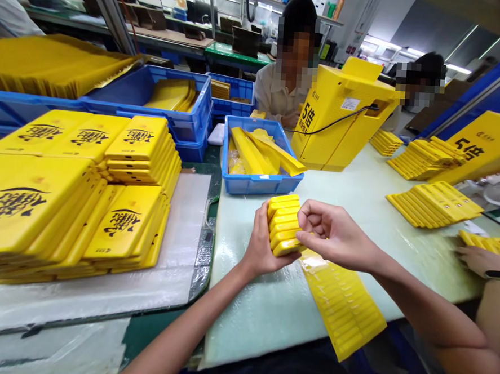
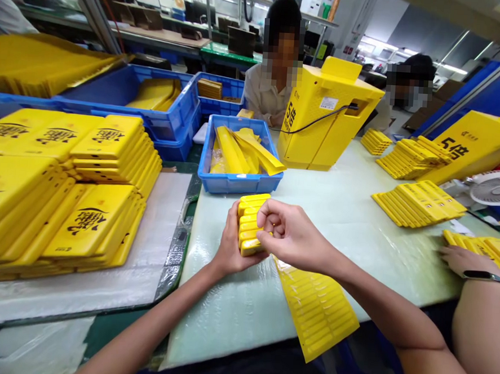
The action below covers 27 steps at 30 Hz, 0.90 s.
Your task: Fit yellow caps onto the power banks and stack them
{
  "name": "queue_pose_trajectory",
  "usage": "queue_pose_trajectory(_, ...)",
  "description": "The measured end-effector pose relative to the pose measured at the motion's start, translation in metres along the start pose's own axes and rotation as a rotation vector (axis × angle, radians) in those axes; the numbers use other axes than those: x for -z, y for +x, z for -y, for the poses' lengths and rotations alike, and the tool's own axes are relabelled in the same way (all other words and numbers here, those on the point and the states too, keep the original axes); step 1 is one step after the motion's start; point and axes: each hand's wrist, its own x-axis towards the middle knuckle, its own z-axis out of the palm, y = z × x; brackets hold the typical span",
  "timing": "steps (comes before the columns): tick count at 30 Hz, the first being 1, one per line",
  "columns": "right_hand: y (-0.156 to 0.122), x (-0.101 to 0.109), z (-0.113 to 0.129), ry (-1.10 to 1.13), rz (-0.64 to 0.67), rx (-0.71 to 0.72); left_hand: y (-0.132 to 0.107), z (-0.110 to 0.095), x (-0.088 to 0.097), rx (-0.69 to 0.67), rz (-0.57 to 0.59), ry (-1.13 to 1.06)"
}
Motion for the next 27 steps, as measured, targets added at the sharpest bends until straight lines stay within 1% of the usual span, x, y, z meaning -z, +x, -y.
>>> queue_pose_trajectory(4, 0.001, 0.003, -0.003, -0.091, 0.015, -0.034, 0.0, 0.0, 0.0, 0.0, 0.0, -0.011)
queue_pose_trajectory(6, 0.0, 0.008, -0.005, -0.173, -0.02, -0.063, 0.0, 0.0, 0.0, 0.009, 0.004, -0.007)
queue_pose_trajectory(9, -0.002, 0.017, -0.006, -0.358, -0.086, -0.075, 0.0, 0.0, 0.0, 0.012, 0.001, -0.006)
queue_pose_trajectory(11, -0.003, 0.018, -0.006, -0.359, -0.121, -0.041, 0.0, 0.0, 0.0, 0.017, 0.003, -0.008)
queue_pose_trajectory(14, -0.003, 0.008, -0.005, -0.231, -0.169, 0.03, 0.0, -0.001, 0.001, 0.021, 0.002, -0.017)
queue_pose_trajectory(16, -0.002, -0.003, -0.006, -0.243, -0.152, 0.063, 0.0, -0.001, 0.0, 0.018, -0.006, -0.03)
queue_pose_trajectory(18, -0.002, -0.009, -0.007, -0.318, -0.116, 0.078, 0.0, 0.0, 0.0, 0.016, -0.012, -0.034)
queue_pose_trajectory(20, -0.002, -0.008, -0.008, -0.378, -0.137, 0.099, 0.0, 0.0, 0.0, 0.014, -0.011, -0.029)
queue_pose_trajectory(23, -0.007, -0.004, -0.008, -0.387, -0.189, 0.145, 0.0, 0.0, 0.0, 0.017, -0.006, -0.023)
queue_pose_trajectory(27, -0.013, -0.002, -0.009, -0.411, -0.169, 0.214, 0.0, -0.001, -0.001, 0.03, -0.008, -0.022)
